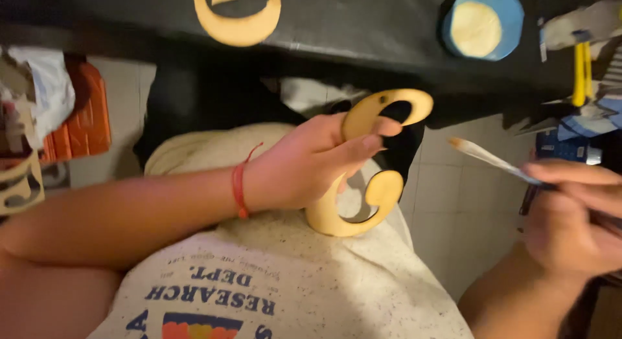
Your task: Applying a liquid coating to the edges of laser-cut wooden letters using a small paintbrush
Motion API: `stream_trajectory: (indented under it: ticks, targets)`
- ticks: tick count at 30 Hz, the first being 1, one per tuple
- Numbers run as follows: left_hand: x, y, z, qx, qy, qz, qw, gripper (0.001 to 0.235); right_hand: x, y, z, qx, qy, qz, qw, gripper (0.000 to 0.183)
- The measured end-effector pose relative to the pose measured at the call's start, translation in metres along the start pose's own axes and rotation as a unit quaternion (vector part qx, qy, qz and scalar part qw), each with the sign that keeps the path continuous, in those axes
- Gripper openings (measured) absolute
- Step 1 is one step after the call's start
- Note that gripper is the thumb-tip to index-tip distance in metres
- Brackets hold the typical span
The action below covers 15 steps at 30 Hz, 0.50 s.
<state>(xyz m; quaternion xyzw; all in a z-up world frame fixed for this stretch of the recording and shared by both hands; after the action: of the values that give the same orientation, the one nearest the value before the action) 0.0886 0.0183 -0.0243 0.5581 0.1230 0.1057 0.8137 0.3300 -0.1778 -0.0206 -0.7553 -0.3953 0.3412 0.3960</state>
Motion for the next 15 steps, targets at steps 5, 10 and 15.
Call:
stream_trajectory:
  ticks: [5, 10, 15]
  targets:
    - [0.001, -0.009, -0.024, -0.009, 0.14, -0.101, 0.985, 0.019, -0.04, -0.064, -0.014, 0.06, 0.264, -0.308, 0.912, 0.023]
    - [0.026, -0.02, -0.039, -0.016, 0.15, 0.004, 0.989, 0.02, -0.02, -0.069, 0.026, 0.092, 0.266, -0.243, 0.928, 0.028]
    - [0.055, 0.018, -0.067, 0.027, 0.145, 0.089, 0.985, 0.026, 0.038, -0.074, 0.026, -0.119, 0.274, -0.164, 0.94, 0.018]
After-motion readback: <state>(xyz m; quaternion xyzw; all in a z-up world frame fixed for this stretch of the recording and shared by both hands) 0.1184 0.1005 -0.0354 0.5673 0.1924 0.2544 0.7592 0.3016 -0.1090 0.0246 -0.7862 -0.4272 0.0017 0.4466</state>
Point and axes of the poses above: each hand's wrist, its own x-axis towards the middle knuckle, its own z-axis out of the palm, y = z × x, the point moved 10 cm from there along x, towards the middle knuckle, and after that the axes turned 8 degrees about z, right-handed, at the moved point
